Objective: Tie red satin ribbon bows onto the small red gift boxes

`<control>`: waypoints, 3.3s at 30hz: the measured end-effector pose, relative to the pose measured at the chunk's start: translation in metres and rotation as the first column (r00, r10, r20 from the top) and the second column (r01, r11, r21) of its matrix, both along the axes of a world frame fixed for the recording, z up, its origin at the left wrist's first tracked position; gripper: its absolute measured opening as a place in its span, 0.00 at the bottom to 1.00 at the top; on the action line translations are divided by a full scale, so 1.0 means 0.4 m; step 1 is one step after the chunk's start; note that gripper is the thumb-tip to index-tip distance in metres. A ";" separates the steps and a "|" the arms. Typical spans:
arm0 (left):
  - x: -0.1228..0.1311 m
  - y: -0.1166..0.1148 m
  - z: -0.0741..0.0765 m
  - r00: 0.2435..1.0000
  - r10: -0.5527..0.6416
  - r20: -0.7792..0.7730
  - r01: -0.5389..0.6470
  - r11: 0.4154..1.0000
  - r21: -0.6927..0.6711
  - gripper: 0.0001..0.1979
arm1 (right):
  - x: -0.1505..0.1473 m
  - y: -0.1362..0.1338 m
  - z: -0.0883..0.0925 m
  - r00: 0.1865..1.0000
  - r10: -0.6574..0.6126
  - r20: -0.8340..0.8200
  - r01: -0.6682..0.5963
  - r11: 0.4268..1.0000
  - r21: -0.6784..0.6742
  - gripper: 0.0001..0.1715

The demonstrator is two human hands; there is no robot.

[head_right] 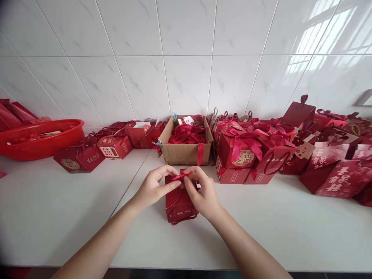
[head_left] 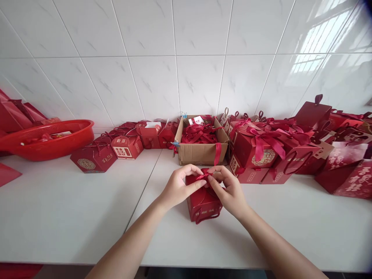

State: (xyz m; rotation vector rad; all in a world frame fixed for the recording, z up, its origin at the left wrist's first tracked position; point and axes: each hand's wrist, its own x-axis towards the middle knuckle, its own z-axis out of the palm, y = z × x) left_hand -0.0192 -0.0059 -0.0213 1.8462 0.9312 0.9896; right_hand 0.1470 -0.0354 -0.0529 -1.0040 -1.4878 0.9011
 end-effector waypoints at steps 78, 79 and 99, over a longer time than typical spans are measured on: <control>-0.019 0.010 -0.016 0.987 -0.079 -0.139 0.100 0.983 0.152 0.06 | 0.102 0.005 0.060 0.928 0.120 0.354 -0.100 0.992 -0.076 0.19; -0.023 0.010 -0.012 0.985 -0.073 -0.156 0.096 0.984 0.149 0.06 | 0.104 0.006 0.060 0.925 0.122 0.359 -0.104 0.992 -0.071 0.19; -0.013 0.003 -0.010 0.947 -0.258 -0.190 0.249 0.966 -0.071 0.07 | 0.133 0.041 0.068 0.768 0.255 0.587 -0.484 0.832 0.272 0.23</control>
